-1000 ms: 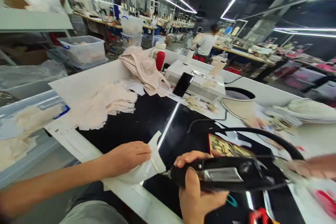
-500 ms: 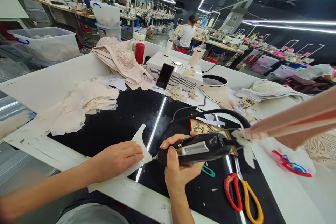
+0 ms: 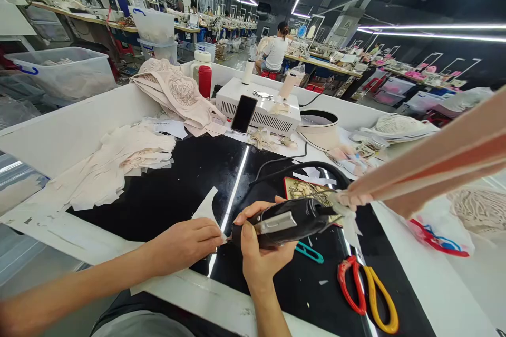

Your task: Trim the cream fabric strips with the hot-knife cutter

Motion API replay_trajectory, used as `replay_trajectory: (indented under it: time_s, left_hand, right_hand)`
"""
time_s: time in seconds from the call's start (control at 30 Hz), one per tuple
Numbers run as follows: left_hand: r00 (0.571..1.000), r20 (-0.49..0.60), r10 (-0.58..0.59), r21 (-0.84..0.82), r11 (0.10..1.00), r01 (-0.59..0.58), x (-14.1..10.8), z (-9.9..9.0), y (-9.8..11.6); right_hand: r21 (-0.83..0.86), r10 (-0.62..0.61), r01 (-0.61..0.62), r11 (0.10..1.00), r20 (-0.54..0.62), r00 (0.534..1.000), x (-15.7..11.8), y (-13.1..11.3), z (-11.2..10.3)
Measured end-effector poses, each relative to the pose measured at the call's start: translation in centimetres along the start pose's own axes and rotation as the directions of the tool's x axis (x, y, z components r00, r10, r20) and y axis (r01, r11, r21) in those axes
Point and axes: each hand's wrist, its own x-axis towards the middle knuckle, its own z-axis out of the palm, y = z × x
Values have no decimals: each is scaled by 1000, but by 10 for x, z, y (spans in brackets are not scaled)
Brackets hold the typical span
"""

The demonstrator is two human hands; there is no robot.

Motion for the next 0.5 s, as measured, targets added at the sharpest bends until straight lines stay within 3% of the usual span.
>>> replay_trajectory:
  time_s: [0.2,0.5]
  left_hand:
    - [998,-25,-59,-26,998,58,-5,-3,1]
    - [990,62,-129,-29,991,131,-9,-1,6]
  right_hand:
    - [12,-5,5,1000,11,1000,-1,0,0]
    - [11,4,-4,1000,16,1000,-2,-2,1]
